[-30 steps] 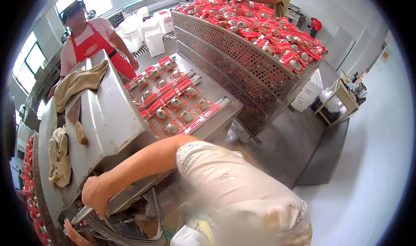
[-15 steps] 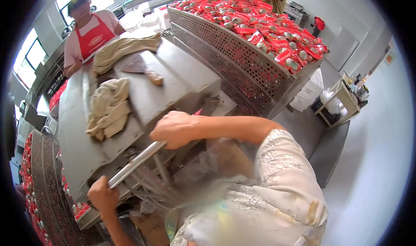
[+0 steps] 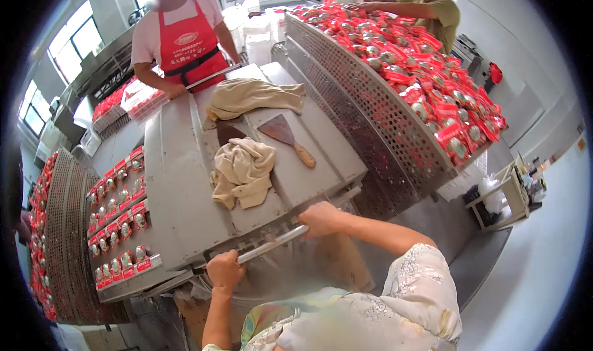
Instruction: The person arranges individually packaged food items on a flat tray, moves a large metal cart containing many packages, and transfers individual red food packets from a large metal bin into a white plastic crate.
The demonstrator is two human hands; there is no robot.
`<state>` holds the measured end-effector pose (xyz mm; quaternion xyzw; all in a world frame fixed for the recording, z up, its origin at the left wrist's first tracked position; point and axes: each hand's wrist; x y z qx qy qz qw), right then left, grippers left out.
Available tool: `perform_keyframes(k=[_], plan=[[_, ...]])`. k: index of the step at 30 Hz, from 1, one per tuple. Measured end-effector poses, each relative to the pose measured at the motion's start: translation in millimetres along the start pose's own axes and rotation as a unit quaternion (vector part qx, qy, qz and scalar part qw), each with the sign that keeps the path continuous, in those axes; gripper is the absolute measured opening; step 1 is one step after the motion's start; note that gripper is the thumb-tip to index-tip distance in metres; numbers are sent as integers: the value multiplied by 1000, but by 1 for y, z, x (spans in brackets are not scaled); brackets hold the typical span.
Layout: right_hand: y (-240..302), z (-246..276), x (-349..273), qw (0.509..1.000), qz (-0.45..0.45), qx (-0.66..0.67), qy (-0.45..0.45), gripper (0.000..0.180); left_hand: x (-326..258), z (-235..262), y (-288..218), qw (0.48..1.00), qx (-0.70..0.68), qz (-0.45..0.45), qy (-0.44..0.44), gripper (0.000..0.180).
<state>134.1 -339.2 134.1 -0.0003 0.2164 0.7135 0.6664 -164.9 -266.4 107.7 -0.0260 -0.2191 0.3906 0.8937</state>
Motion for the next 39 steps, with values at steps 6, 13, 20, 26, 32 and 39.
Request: perform_keyframes(k=[6, 13, 20, 26, 32, 39], plan=[[-11, -19, 10, 997, 6, -73, -4, 27, -9, -25, 2, 999, -16, 49, -18, 7], [-9, -42, 11, 986, 63, -80, -130, 18, -19, -28, 15, 996, -74, 50, 7, 10], [57, -24, 12, 956, -41, -269, -108, 26, -46, 48, 70, 917, -364, -90, -134, 58], [277, -21, 73, 986, 26, 117, -115, 44, -168, 107, 245, 899, -378, 60, -214, 55], [448, -80, 187, 963, 269, -1, -5, 46, -280, 147, 362, 921, -225, 267, -173, 54], [511, -128, 287, 981, 178, -5, -79, 56, -307, 177, 463, 909, -149, 338, -194, 53]])
Point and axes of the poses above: each hand's wrist, its own x-axis towards the middle knuckle, its own z-axis out of the back of the hand, y = z × x, and after that the axes turned 4 degrees about -y, right-handed
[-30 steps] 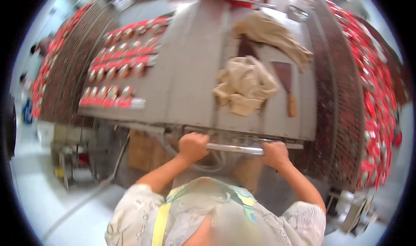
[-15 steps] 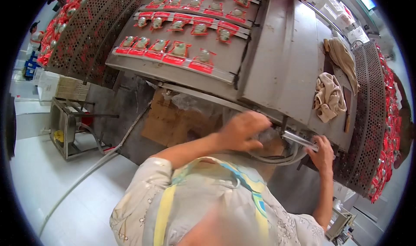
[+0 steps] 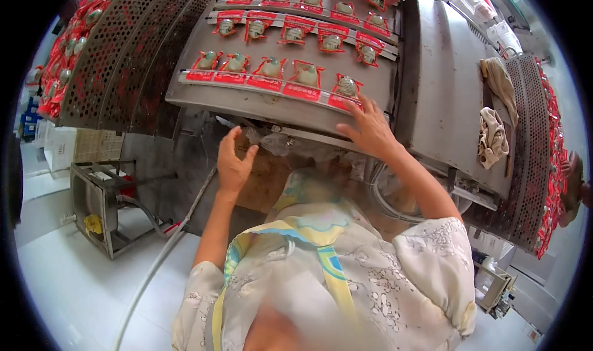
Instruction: The person arranges individually packaged food items on a flat tray, moves a large metal cart containing many packages, and transfers individual red food packets from a large metal bin into a white plastic crate.
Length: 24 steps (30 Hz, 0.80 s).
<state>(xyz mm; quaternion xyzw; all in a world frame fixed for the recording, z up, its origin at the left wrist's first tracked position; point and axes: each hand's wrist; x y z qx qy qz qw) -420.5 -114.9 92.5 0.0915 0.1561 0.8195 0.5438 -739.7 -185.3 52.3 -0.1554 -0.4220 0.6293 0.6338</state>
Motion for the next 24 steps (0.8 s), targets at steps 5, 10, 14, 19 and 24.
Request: perform_keyframes(k=[5, 10, 14, 19, 24], plan=[[5, -37, 66, 986, -157, -21, -50, 73, 83, 17, 51, 996, 58, -46, -43, 61], [26, -56, 132, 965, -253, -54, -37, 81, 201, 10, 73, 972, 162, -156, -65, 84], [27, -61, 153, 959, -272, -26, -73, 74, 242, -15, 58, 940, 330, 20, 90, 89], [16, -56, 176, 940, -303, 44, -149, 67, 272, -35, 71, 960, 181, -28, 214, 67], [7, -37, 195, 903, -304, 256, -165, 61, 285, -67, 108, 972, 70, -58, 219, 53]])
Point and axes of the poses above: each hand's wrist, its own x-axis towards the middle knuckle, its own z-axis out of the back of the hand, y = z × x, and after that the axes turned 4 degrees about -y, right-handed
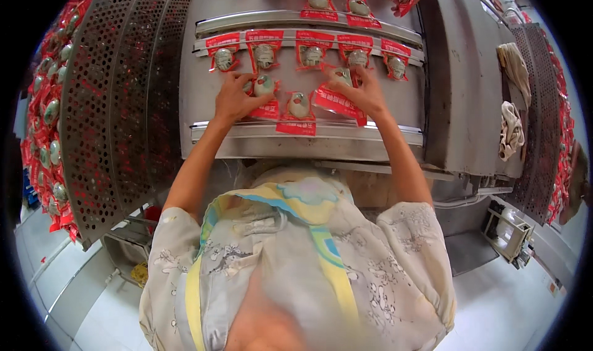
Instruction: The person arranges individually packaged food items on a flat tray, moves a large metal cart containing many packages, and transfers individual red food packets from a large metal bin into a white plastic crate.
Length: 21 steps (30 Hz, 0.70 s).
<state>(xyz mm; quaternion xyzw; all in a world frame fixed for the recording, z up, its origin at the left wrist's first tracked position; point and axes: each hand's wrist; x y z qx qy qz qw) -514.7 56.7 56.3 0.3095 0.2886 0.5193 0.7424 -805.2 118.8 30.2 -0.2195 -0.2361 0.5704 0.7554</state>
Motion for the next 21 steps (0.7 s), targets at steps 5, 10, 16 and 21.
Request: perform_keyframes(k=[5, 10, 16, 21], plan=[[2, -8, -1, 967, -59, 154, 195, 46, 12, -21, 6, 897, -349, 111, 248, 52], [-6, -39, -18, 834, -227, 409, 292, 44, 2, -22, -22, 843, -394, 198, 308, 54], [5, -61, -26, 749, -270, 553, 245, 40, 5, -4, -40, 759, -534, 237, 287, 54], [54, -85, 2, 728, -179, 584, 312, 36, 18, 83, -43, 761, -585, 179, 216, 54]])
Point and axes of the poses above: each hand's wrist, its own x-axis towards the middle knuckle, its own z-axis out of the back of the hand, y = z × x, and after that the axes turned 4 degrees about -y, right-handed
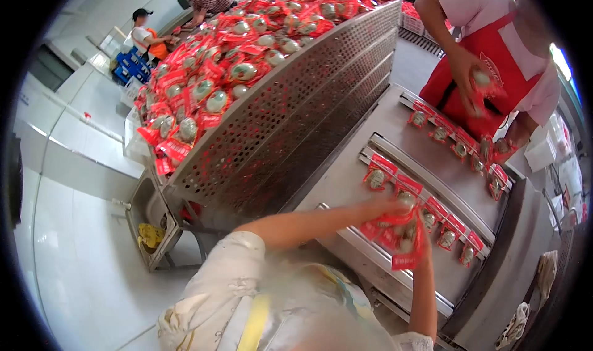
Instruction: The person arranges individually packaged food items on a flat tray, moves a large metal cart containing many packages, and transfers individual red food packets from a large metal bin into a white plastic crate.
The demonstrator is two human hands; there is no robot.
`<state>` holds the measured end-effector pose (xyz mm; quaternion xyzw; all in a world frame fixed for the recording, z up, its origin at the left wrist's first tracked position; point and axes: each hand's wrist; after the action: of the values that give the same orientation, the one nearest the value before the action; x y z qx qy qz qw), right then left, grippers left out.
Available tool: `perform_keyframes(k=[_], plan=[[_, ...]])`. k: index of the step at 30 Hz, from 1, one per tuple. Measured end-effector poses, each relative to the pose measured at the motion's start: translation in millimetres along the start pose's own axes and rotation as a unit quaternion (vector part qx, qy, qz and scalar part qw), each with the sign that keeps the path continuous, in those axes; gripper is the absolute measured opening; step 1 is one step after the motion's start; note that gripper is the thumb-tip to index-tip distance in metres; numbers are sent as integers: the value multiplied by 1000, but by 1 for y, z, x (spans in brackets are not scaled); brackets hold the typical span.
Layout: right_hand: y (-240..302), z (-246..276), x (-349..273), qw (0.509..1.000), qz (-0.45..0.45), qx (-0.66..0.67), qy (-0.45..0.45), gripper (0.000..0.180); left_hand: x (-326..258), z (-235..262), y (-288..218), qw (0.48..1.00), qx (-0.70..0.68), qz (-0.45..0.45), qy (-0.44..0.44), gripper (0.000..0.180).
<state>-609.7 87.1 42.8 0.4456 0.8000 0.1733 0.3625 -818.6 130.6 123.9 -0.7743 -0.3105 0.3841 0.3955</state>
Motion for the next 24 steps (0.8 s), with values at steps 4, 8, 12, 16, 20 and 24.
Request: perform_keyframes(k=[4, 8, 12, 16, 20, 24], plan=[[18, -69, 57, 988, 76, -24, 136, 43, -61, 27, -101, 974, 193, -103, -52, 58], [16, -172, 78, 981, 33, -25, 191, 47, -178, 70, -178, 906, 314, -237, -157, 60], [2, -263, 74, 967, 79, -117, 211, 62, -291, 141, -218, 783, 424, -309, -335, 68], [-2, -347, 100, 915, 165, -175, 324, 70, -375, 242, -239, 632, 481, -356, -493, 64], [7, -457, 145, 893, 259, -285, 231, 66, -429, 343, -254, 722, 308, -407, -467, 39], [12, -561, 177, 853, 326, -346, 213, 52, -444, 392, -265, 687, 372, -387, -490, 38]])
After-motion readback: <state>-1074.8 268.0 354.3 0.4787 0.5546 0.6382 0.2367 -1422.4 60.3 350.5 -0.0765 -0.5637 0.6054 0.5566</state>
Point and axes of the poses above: each hand's wrist, its own x-axis towards the middle knuckle, its own z-axis out of the back of the hand, y = z × x, and after that the axes turned 4 degrees about -y, right-handed
